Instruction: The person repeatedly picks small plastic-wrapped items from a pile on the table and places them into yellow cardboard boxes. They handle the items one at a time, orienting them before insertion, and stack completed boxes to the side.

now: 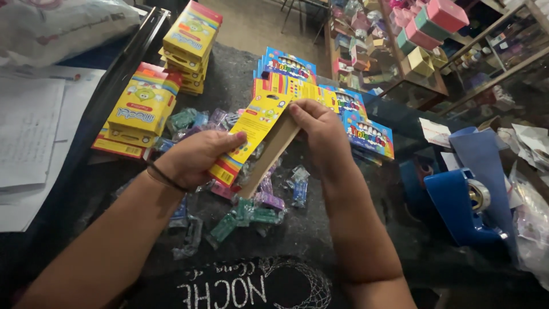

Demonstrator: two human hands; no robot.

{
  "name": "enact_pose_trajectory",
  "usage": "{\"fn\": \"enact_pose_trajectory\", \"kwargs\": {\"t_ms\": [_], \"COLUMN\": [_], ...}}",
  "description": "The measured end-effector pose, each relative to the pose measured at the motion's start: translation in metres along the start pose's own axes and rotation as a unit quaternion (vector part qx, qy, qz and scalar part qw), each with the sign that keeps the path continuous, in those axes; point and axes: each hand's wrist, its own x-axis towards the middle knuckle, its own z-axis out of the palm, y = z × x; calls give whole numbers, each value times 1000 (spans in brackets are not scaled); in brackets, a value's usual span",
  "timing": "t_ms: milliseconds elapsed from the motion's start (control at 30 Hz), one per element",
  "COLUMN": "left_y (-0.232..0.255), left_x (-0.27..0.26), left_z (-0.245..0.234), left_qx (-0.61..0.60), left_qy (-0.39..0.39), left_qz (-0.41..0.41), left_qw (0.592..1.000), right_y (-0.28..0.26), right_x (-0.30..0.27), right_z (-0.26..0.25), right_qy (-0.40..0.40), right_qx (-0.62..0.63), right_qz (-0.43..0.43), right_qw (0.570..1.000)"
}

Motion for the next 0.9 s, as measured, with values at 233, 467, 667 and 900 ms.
{"fn": "enact_pose_trajectory", "kwargs": {"t_ms": [233,467,667,900], "left_y": [3,0,-4,-7], "left_x": [1,4,11,12], "left_z": [-6,-9,-14,-15], "left_qx": [12,5,-4,6], "left_qy": [-26,-23,22,46], "left_qz": [-14,16,79,95], "left_qw": [999,1000,997,994], "right_y": [7,-2,5,16], "right_x": [4,-5,-12,-13], "right_z": [7,8,10,33], "right_qy": [-15,90,97,-14], "right_qx": [156,-102,-258,-191], "right_qz": [60,-164,-356,-202], "right_qw": [986,977,893,960]}}
